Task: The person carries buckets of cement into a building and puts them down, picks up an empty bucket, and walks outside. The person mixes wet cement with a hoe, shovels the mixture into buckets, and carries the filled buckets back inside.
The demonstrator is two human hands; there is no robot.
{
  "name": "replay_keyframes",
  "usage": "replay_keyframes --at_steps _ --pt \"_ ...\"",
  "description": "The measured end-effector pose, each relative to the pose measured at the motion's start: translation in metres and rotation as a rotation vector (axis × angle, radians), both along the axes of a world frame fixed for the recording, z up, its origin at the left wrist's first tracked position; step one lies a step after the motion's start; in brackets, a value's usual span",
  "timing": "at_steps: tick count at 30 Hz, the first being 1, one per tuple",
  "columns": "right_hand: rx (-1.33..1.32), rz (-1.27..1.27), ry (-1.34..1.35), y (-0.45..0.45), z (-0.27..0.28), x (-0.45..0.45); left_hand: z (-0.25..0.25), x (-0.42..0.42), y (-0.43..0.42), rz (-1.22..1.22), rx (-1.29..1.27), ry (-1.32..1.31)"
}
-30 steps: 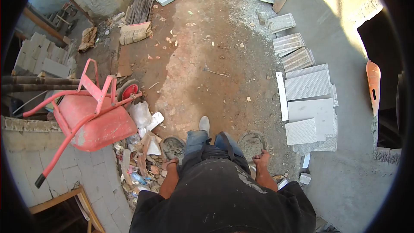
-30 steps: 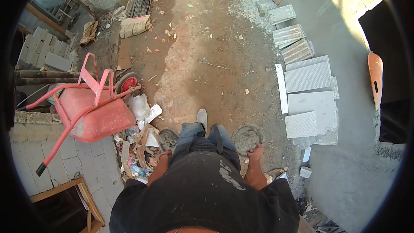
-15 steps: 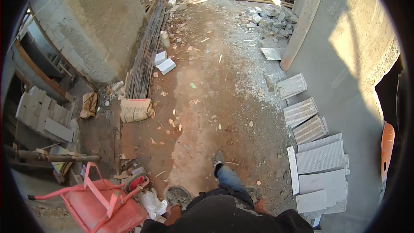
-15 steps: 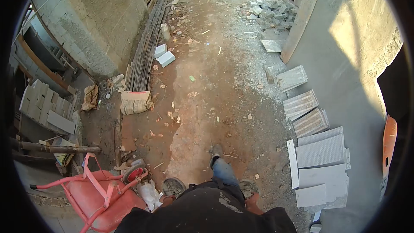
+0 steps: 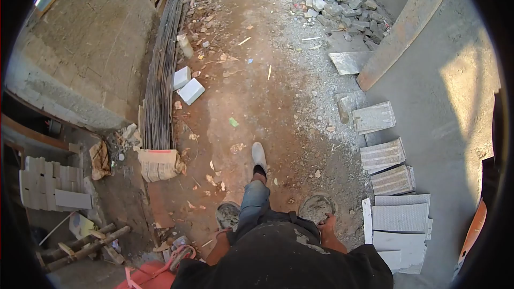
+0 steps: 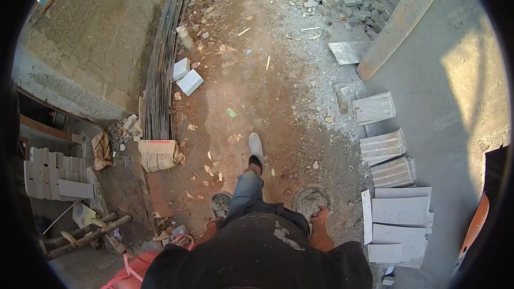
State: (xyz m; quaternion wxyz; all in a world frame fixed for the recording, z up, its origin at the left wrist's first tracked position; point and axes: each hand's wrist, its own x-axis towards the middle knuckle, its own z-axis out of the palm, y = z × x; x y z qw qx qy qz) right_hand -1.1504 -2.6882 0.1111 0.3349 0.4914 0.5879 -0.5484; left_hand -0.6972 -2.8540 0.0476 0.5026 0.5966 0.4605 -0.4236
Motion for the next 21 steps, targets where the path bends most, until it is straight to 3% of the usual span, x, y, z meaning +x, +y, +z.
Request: replay_keyframes --at_steps 5,10,18,21 --pt "0.007 0.001 0.034 -0.152 0.010 -0.070 -0.010 -0.053 -0.158 -0.009 -0.020 -0.034" --pt "-0.059 0.049 0.103 -0.303 0.063 -0.113 -0.023 -0.103 -0.303 -0.027 -0.071 -0.003" --pt "-0.041 -0.009 0.023 -0.514 0.021 -0.209 -0.025 -0.208 -0.548 -0.014 -0.082 -0.026" --pt "0.024 0.029 0.037 -0.606 0.008 -0.239 0.028 -0.280 -0.655 0.109 0.078 -0.127"
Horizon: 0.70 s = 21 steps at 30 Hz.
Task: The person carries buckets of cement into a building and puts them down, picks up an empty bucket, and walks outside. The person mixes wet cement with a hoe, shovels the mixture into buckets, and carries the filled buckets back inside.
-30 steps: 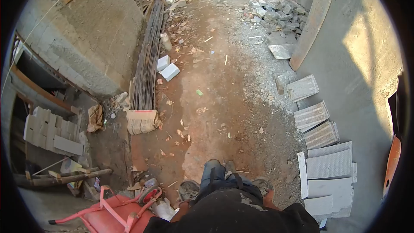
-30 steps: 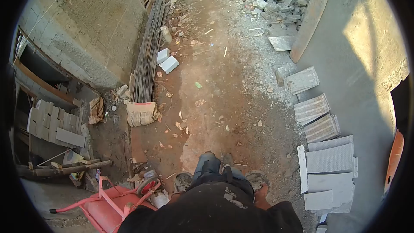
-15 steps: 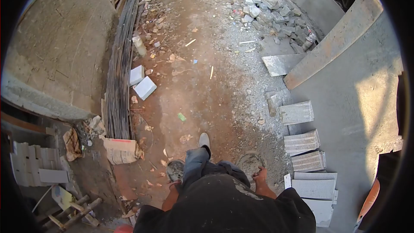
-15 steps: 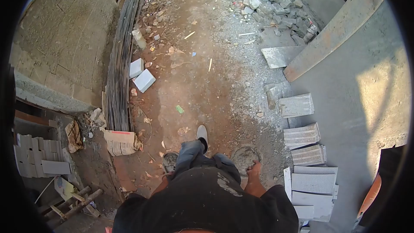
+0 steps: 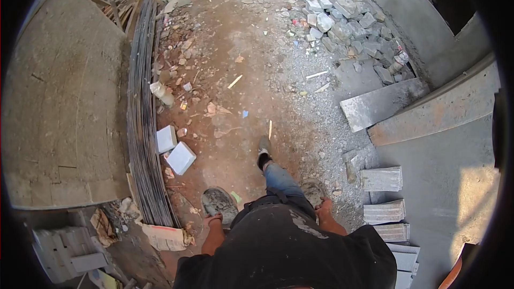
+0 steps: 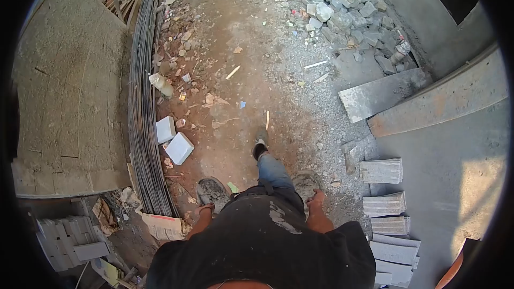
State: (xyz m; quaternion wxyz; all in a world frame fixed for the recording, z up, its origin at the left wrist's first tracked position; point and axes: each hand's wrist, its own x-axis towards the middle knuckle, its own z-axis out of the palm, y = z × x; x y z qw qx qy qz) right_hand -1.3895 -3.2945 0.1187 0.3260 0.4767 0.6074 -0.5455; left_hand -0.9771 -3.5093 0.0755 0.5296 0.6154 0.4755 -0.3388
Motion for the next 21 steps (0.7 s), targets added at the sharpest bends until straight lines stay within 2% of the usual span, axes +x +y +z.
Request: replay_keyframes --at_steps 1,2,3,5,9,12,17,21 --pt "0.067 0.015 0.017 -0.039 -0.003 -0.015 -0.007 -0.010 -0.030 -0.166 0.000 -0.036" --pt "0.026 -0.003 0.023 -0.078 -0.011 -0.040 -0.011 -0.022 -0.061 -0.327 0.009 -0.080" --pt "0.015 0.005 0.028 -0.100 -0.017 -0.054 -0.007 -0.028 -0.084 -0.380 -0.011 -0.074" --pt "0.047 0.002 -0.019 -0.142 -0.010 -0.054 0.002 -0.043 -0.135 -0.365 -0.065 0.063" --pt "0.080 -0.077 0.001 -0.252 0.022 -0.114 0.024 -0.099 -0.248 -0.338 -0.069 0.195" --pt "0.009 -0.121 -0.021 -0.312 -0.001 -0.147 0.025 -0.153 -0.343 -0.328 -0.070 0.261" --pt "-0.055 -0.137 -0.038 -0.451 -0.036 -0.215 -0.007 -0.233 -0.489 -0.327 -0.060 0.248" --pt "-0.028 -0.160 -0.016 -0.575 -0.011 -0.284 -0.028 -0.296 -0.608 -0.374 -0.129 0.168"
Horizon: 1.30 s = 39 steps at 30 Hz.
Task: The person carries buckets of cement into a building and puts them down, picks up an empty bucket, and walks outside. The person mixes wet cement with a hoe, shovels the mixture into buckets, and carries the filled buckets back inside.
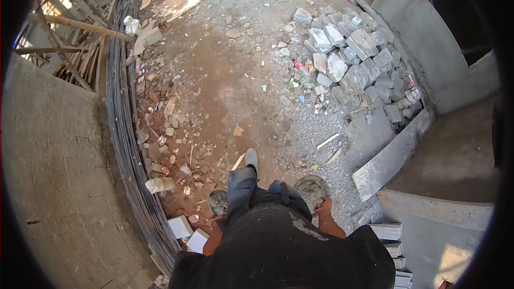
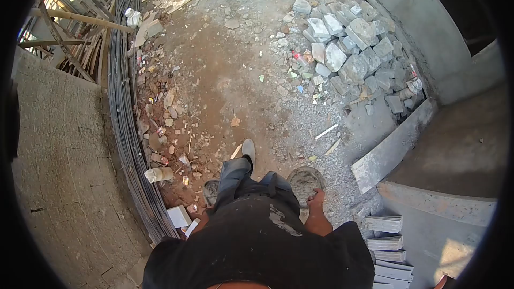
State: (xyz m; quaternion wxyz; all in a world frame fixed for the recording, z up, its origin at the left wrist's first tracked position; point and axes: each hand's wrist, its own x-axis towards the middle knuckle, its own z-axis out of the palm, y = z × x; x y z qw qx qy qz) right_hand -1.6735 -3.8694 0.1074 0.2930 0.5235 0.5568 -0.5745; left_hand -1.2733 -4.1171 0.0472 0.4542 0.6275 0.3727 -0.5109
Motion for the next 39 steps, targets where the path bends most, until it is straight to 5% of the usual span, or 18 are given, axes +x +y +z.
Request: replay_keyframes --at_steps 8,17,25,26,28,30,33,39 --pt "-0.105 -0.101 -0.012 -0.179 0.010 -0.106 -0.002 -0.119 -0.229 -0.077 -0.141 -0.055" --pt "0.072 -0.146 0.057 -0.418 -0.020 -0.258 -0.010 -0.287 -0.503 -0.075 -0.017 -0.237" --pt "0.039 -0.327 0.027 -0.555 0.012 -0.389 0.001 -0.435 -0.691 -0.451 0.019 -0.022" --pt "0.045 -0.344 0.021 -0.568 0.011 -0.401 -0.024 -0.422 -0.718 -0.463 -0.066 0.483" --pt "-0.010 -0.317 0.077 -0.600 0.002 -0.428 -0.022 -0.479 -0.750 -0.366 -0.084 0.367" --pt "-0.009 -0.345 0.053 -0.654 -0.003 -0.489 -0.010 -0.572 -0.803 -0.540 -0.021 0.128" --pt "0.003 -0.390 0.027 -0.706 -0.008 -0.539 -0.017 -0.640 -0.857 -0.738 -0.101 0.049" --pt "0.021 -0.439 0.031 -0.778 0.019 -0.643 0.027 -0.792 -0.942 -0.702 -0.049 -0.059"
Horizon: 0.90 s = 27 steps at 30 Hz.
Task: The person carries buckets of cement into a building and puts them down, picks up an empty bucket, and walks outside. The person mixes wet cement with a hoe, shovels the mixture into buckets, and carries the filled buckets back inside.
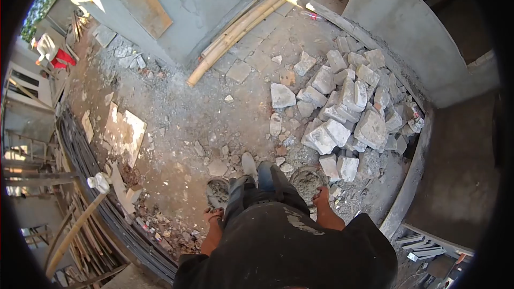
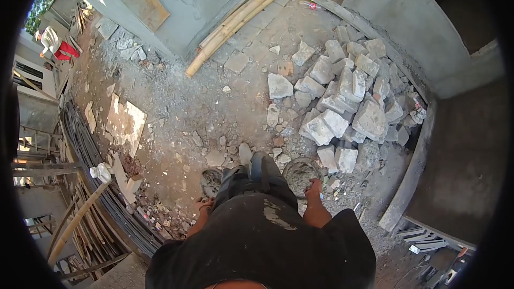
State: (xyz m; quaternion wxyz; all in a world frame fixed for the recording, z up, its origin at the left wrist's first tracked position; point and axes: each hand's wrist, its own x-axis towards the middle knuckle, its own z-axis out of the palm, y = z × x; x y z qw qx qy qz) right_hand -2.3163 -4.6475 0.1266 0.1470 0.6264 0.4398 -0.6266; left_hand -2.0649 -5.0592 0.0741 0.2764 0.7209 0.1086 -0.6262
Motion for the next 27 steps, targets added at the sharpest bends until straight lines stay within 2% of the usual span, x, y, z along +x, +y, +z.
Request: replay_keyframes --at_steps 2,4,8,12,13,16,17,19,22,24,26,27 --pt "0.015 -0.028 0.009 -0.019 0.003 -0.030 0.008 -0.053 -0.020 0.046 0.030 0.096" --pt "-0.042 -0.029 -0.026 -0.037 0.007 -0.056 0.027 -0.106 -0.047 0.052 -0.023 0.042" --pt "-0.022 -0.130 -0.098 -0.071 0.004 -0.127 0.024 -0.197 -0.103 0.027 -0.052 0.025" --pt "0.067 -0.185 -0.109 -0.120 -0.010 -0.212 0.020 -0.300 -0.154 -0.081 0.002 -0.093" --pt "0.082 -0.247 -0.192 -0.136 -0.012 -0.240 0.023 -0.323 -0.163 -0.237 -0.080 -0.005" --pt "0.080 -0.260 -0.101 -0.152 -0.018 -0.297 -0.011 -0.390 -0.211 -0.279 -0.153 0.065" --pt "0.046 -0.319 -0.108 -0.157 -0.014 -0.316 0.004 -0.412 -0.221 -0.305 -0.157 0.040" --pt "0.043 -0.343 -0.106 -0.164 -0.007 -0.350 0.018 -0.467 -0.230 -0.338 0.069 -0.011" --pt "0.027 -0.346 -0.053 -0.168 -0.008 -0.405 0.045 -0.566 -0.226 -0.244 -0.035 -0.066" --pt "0.009 -0.353 -0.032 -0.178 -0.012 -0.447 0.050 -0.633 -0.237 -0.212 0.042 -0.086" --pt "-0.017 -0.349 -0.011 -0.190 -0.018 -0.493 0.032 -0.687 -0.256 -0.185 0.120 -0.102" --pt "-0.049 -0.333 0.023 -0.196 -0.016 -0.516 0.005 -0.708 -0.270 -0.210 0.124 -0.056"
